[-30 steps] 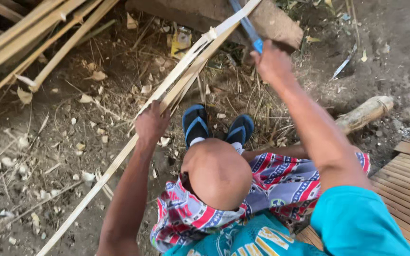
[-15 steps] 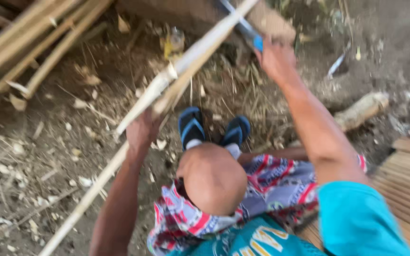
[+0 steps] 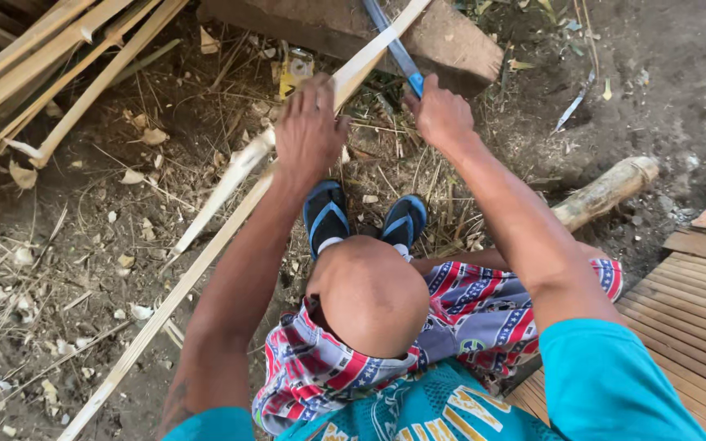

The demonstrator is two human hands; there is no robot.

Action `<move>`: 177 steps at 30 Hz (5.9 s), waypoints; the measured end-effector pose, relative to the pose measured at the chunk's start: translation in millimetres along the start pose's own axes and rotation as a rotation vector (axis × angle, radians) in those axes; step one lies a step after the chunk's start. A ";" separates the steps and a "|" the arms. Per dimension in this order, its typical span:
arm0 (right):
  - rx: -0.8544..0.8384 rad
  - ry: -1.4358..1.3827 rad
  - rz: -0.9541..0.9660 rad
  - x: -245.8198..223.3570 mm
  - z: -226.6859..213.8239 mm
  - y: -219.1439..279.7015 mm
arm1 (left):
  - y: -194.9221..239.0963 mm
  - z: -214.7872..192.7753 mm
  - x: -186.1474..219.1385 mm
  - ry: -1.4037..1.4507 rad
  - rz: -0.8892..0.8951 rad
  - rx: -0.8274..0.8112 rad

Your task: The person sits on the ground and uses a machete to shave the outer layer off a long bamboo pole, repeatedly striking and peeling away strips of bamboo. The person adjusts the pole's position and continues shaving along its length.

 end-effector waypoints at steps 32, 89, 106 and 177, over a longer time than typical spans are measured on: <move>-0.074 0.084 -0.172 40.6 -7.5 20.5 | 98.1 36.5 -30.8 0.215 -0.657 -0.648; 0.017 -0.105 -0.052 12.9 15.3 20.1 | 110.9 17.4 -57.1 0.187 -0.517 -0.620; 0.117 0.038 0.029 66.8 3.4 -0.7 | 191.0 49.5 -109.1 0.197 -0.507 -0.652; 0.026 -0.128 0.174 62.3 43.8 9.6 | 29.4 44.1 -44.9 1.149 -1.071 -0.710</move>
Point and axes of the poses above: each hand's wrist, its own y-axis away from the middle knuckle, its own z-axis out of the palm, x = y × z, the point moved 2 cm from there along -y, towards the middle knuckle, and after that the axes turned 10 degrees about y, right-handed, at the moved point
